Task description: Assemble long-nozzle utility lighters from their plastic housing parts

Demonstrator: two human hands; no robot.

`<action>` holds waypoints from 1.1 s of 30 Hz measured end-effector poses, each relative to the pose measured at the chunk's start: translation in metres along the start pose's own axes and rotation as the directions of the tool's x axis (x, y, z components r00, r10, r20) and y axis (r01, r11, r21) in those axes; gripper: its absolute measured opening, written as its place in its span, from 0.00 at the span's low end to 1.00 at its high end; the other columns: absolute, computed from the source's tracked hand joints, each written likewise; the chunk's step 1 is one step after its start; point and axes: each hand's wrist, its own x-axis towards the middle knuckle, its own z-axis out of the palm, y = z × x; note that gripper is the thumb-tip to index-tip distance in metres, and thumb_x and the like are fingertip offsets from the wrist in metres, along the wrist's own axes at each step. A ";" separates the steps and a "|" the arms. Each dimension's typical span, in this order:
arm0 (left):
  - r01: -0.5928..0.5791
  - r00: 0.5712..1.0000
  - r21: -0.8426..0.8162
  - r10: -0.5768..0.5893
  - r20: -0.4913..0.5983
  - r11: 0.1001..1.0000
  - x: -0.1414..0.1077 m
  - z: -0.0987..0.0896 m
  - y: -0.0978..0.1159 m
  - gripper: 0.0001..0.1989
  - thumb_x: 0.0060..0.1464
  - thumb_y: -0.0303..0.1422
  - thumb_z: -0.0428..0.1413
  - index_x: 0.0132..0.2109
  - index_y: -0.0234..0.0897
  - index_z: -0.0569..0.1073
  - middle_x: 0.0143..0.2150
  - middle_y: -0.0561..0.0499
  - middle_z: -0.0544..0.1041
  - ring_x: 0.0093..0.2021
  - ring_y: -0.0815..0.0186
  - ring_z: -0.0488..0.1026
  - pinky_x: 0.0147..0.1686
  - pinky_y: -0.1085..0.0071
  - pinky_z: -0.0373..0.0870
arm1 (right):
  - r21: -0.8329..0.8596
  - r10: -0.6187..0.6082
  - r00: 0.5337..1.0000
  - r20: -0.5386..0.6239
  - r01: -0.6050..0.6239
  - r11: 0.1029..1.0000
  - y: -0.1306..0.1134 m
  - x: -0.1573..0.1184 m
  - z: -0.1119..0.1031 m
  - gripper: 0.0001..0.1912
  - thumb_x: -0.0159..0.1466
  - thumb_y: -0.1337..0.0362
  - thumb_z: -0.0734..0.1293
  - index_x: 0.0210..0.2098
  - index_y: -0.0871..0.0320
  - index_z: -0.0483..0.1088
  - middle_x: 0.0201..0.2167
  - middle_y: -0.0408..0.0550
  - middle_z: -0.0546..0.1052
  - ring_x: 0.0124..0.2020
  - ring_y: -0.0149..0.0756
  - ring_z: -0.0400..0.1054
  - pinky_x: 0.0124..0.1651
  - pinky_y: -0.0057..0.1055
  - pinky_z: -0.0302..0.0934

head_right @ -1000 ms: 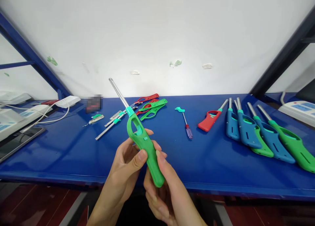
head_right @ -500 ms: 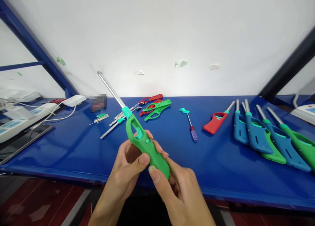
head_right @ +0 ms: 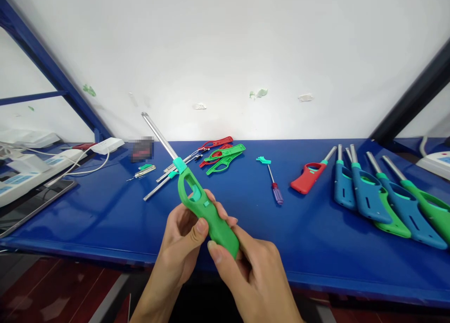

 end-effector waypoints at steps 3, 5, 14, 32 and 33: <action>-0.012 1.000 -0.011 0.012 0.015 1.000 0.000 0.001 0.000 0.15 0.64 0.35 0.66 0.54 0.37 0.75 0.44 0.47 0.83 0.47 0.56 0.84 0.49 0.64 0.82 | 0.009 -0.045 0.999 -0.007 0.045 0.999 0.002 0.001 0.000 0.30 0.72 0.44 0.65 0.67 0.50 0.71 0.48 0.47 0.83 0.48 0.47 0.79 0.57 0.37 0.71; -0.014 0.999 -0.012 0.014 0.034 1.000 0.000 0.002 0.000 0.14 0.64 0.35 0.66 0.54 0.37 0.76 0.44 0.47 0.84 0.48 0.56 0.84 0.50 0.64 0.81 | -0.022 -0.093 0.995 -0.041 0.092 0.995 0.005 0.001 0.000 0.29 0.72 0.45 0.64 0.68 0.50 0.71 0.52 0.48 0.82 0.51 0.47 0.79 0.55 0.35 0.72; 0.037 0.988 0.096 -0.022 -0.152 0.995 -0.002 0.003 0.004 0.24 0.63 0.43 0.65 0.62 0.37 0.76 0.51 0.41 0.84 0.51 0.51 0.82 0.52 0.61 0.78 | -0.278 -0.255 0.934 -0.248 0.183 0.943 0.011 0.000 0.006 0.21 0.70 0.46 0.68 0.28 0.54 0.69 0.17 0.36 0.66 0.17 0.26 0.57 0.21 0.24 0.54; -0.041 0.921 0.145 0.094 -0.379 0.989 -0.008 -0.015 0.017 0.24 0.63 0.52 0.63 0.52 0.35 0.82 0.57 0.40 0.82 0.63 0.49 0.74 0.63 0.62 0.69 | 0.419 0.300 0.829 0.473 -0.511 0.750 -0.025 0.051 0.022 0.52 0.60 0.29 0.70 0.74 0.44 0.54 0.23 0.37 0.71 0.15 0.18 0.45 0.19 0.17 0.39; -0.053 0.917 0.145 0.106 -0.386 0.988 -0.008 -0.017 0.016 0.26 0.63 0.53 0.62 0.56 0.36 0.80 0.57 0.40 0.81 0.63 0.48 0.74 0.63 0.61 0.69 | 0.417 0.286 0.843 0.455 -0.486 0.768 -0.027 0.056 0.028 0.50 0.60 0.29 0.71 0.73 0.45 0.57 0.22 0.37 0.70 0.15 0.18 0.46 0.19 0.16 0.40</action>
